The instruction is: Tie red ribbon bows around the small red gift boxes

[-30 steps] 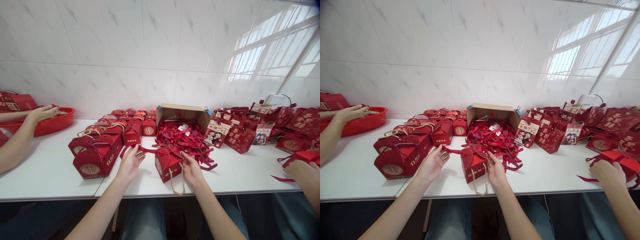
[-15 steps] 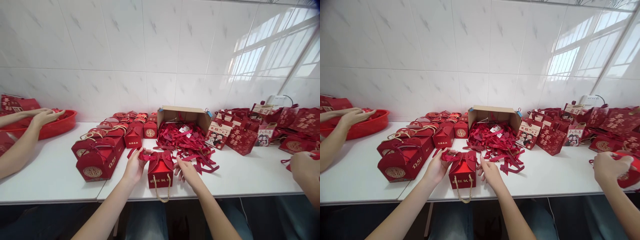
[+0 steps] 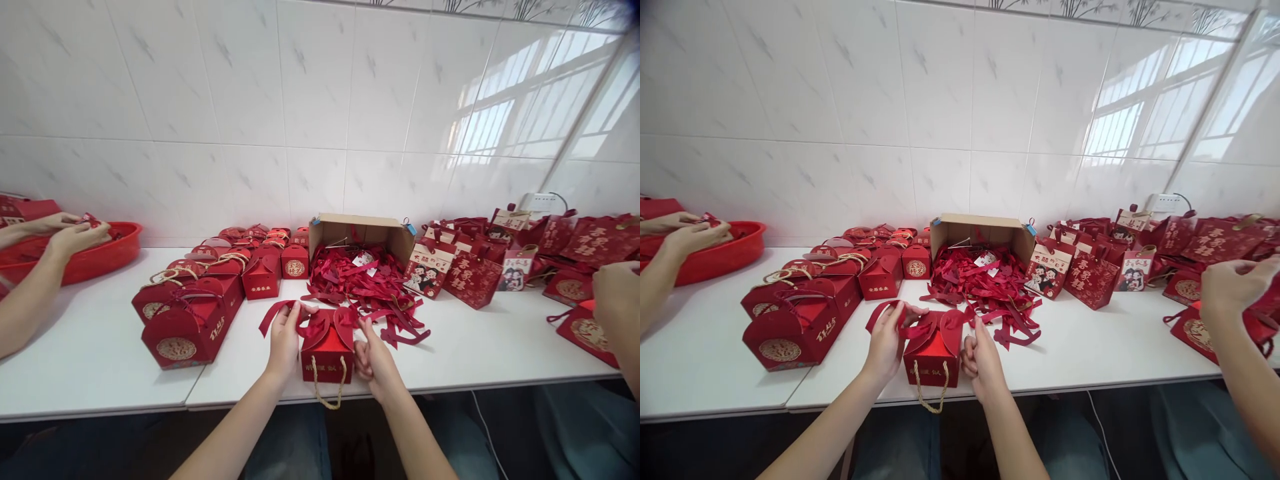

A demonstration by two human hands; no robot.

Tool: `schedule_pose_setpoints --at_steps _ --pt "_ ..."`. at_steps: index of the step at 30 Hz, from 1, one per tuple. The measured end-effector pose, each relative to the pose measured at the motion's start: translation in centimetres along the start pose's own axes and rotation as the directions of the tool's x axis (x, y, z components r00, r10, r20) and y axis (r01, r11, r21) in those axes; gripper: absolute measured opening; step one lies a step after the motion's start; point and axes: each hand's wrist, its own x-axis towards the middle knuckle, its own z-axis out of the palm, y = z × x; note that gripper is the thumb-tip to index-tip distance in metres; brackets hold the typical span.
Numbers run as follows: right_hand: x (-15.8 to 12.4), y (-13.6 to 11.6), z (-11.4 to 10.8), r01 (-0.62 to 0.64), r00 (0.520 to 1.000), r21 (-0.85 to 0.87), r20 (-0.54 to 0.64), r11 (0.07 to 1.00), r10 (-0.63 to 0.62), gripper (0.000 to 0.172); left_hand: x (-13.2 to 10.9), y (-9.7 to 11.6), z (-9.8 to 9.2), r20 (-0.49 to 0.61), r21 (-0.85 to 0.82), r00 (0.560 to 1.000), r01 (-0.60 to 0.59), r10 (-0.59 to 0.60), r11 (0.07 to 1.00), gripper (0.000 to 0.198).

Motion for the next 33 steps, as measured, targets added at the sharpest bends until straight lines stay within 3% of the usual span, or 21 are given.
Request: schedule_pose_setpoints --at_steps 3,6,11,14,17,20,24,27,33 --pt "0.2 -1.1 -0.5 0.123 0.992 0.249 -0.03 0.961 -0.119 0.04 0.1 1.5 0.1 0.073 -0.103 0.997 0.044 -0.037 0.994 0.024" --pt "0.1 -2.6 -0.7 0.241 0.97 0.379 -0.077 0.893 -0.229 0.029 0.2 3.3 0.2 0.101 -0.129 0.995 -0.013 0.026 0.992 0.019" --pt "-0.1 -6.0 -0.6 0.405 0.914 0.349 -0.133 0.845 -0.383 0.032 0.4 6.6 1.0 0.128 -0.066 0.983 -0.125 0.132 0.99 0.018" --pt "-0.4 -8.4 -0.4 0.514 0.857 0.201 -0.178 0.834 -0.484 0.036 0.6 8.6 1.9 0.167 0.018 0.976 -0.142 0.137 0.99 0.019" --pt "-0.9 -10.8 0.0 0.619 0.776 -0.072 -0.097 0.782 -0.623 0.036 1.1 10.2 2.7 0.256 0.108 0.951 -0.208 0.175 0.972 0.022" --pt "-1.7 -12.8 0.8 0.664 0.718 -0.338 0.038 0.667 -0.695 0.036 1.6 11.5 3.5 0.324 0.134 0.929 -0.232 0.179 0.963 0.019" --pt "-2.1 -14.5 2.3 0.741 0.644 -0.379 0.164 0.555 -0.748 0.035 2.3 12.5 4.6 0.342 0.146 0.933 -0.172 0.114 0.974 0.02" --pt "-1.9 -15.3 3.1 0.764 0.632 -0.353 0.244 0.54 -0.735 0.034 2.6 12.6 5.2 0.332 0.134 0.937 -0.164 0.112 0.977 0.025" --pt "-1.1 -16.2 3.8 0.738 0.674 -0.259 0.344 0.623 -0.654 0.035 3.0 12.2 6.1 0.324 0.078 0.933 -0.189 0.155 0.979 0.031"
